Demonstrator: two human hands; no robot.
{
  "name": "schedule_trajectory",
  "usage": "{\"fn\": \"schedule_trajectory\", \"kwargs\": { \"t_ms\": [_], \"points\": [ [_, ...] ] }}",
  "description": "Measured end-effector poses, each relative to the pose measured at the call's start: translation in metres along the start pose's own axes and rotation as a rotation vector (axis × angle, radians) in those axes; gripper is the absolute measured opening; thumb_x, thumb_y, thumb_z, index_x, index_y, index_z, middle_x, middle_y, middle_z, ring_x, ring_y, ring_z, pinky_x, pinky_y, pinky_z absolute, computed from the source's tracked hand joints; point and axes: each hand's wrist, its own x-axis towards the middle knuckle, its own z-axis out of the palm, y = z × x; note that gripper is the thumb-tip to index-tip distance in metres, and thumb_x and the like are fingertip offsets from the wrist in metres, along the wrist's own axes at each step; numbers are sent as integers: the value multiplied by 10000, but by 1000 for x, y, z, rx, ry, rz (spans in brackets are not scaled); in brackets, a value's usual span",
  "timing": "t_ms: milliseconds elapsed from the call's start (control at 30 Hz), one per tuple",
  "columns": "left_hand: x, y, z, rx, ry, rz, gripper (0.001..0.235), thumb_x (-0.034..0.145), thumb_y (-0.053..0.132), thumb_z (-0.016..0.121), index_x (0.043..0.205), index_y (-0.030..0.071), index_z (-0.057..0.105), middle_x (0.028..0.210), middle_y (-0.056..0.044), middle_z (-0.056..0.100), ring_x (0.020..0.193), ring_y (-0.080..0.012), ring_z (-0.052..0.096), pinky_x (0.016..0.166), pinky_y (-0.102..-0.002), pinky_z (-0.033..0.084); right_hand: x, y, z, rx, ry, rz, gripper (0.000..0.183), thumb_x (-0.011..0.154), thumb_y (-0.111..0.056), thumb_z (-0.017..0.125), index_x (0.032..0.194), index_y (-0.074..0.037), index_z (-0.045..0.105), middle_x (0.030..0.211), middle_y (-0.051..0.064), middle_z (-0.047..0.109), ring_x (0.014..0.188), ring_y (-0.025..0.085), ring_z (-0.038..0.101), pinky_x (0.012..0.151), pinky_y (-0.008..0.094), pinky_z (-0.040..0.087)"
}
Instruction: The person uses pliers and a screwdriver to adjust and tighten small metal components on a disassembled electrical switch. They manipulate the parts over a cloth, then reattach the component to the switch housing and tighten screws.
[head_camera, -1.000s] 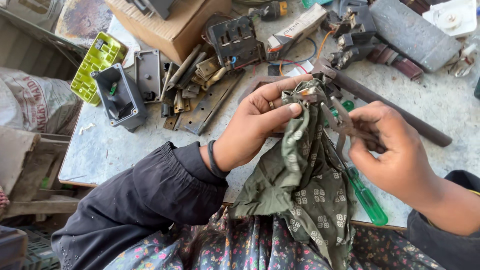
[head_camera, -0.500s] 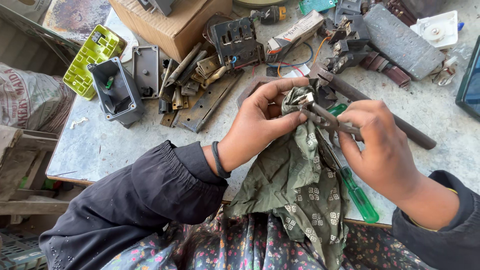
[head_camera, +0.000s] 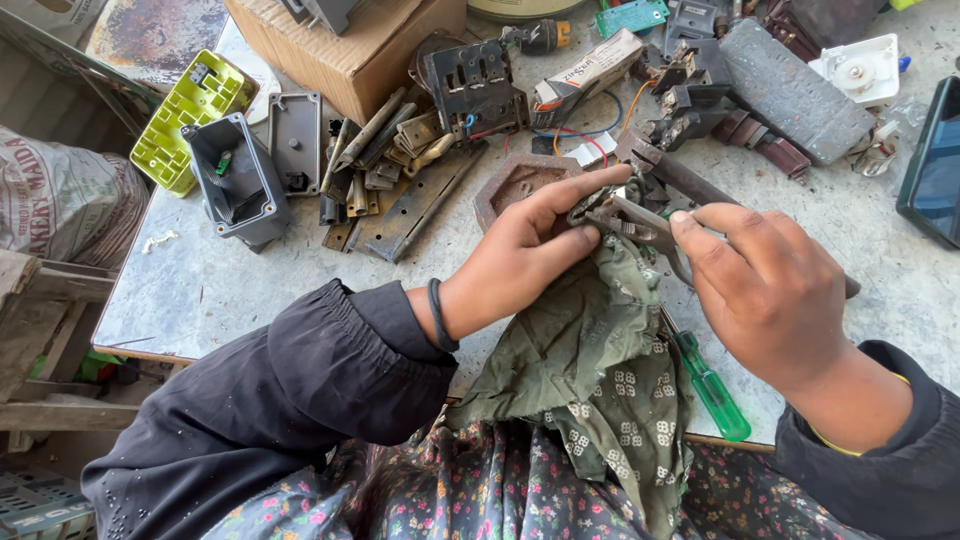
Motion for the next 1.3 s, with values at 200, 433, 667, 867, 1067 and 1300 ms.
{"fn": "schedule_trajectory", "kwargs": {
  "t_ms": [200,433,667,867,1067,1300],
  "points": [
    [0,-11,0,-91,-22,-60,515,1094,-49,565,1595,12,467,1347,-10,617,1155,-43,550,1022,-228,491,8,1,3,-10,-51,-61,508,907,-23,723,1400,-47,601,1122,86,606,926,279,609,792,405,504],
    [1,-16,3,-116,16,-19,518,1076,-68,546,1579,-7,440,1391,-15,600,1241,-51,560,1086,-239,486,13,-17,4,39,-244,98,896,600,-119,771,1451,-26,507,1110,122,550,997,322,592,739,421,496],
    [0,-9,6,-113,18,-32,517,1072,-53,533,1574,9,425,1442,-15,588,1252,-61,564,1081,-255,502,11,-17,8,60,-287,229,798,646,-36,757,1403,-58,507,1126,136,528,1061,346,619,780,444,534],
    [0,-10,9,-92,26,-53,536,1083,-11,563,1597,14,416,1387,-40,622,1223,-73,584,1067,-262,516,8,-8,11,62,-329,278,678,748,-112,776,1360,-49,492,1123,175,521,1033,376,624,759,464,540],
    [2,-5,6,-150,36,-76,543,1070,37,627,1579,3,442,1373,-41,643,1225,-88,612,1086,-271,522,1,-3,16,99,-225,214,571,831,-117,735,1329,-48,465,1182,166,538,1108,389,610,830,476,537],
    [3,8,-1,-310,-111,-213,684,992,-19,706,1610,22,416,1353,-59,615,1167,-108,586,1048,-297,515,9,2,12,16,-137,28,526,892,-101,698,1386,-69,518,1253,140,551,1115,363,557,926,492,467]
  ]
}}
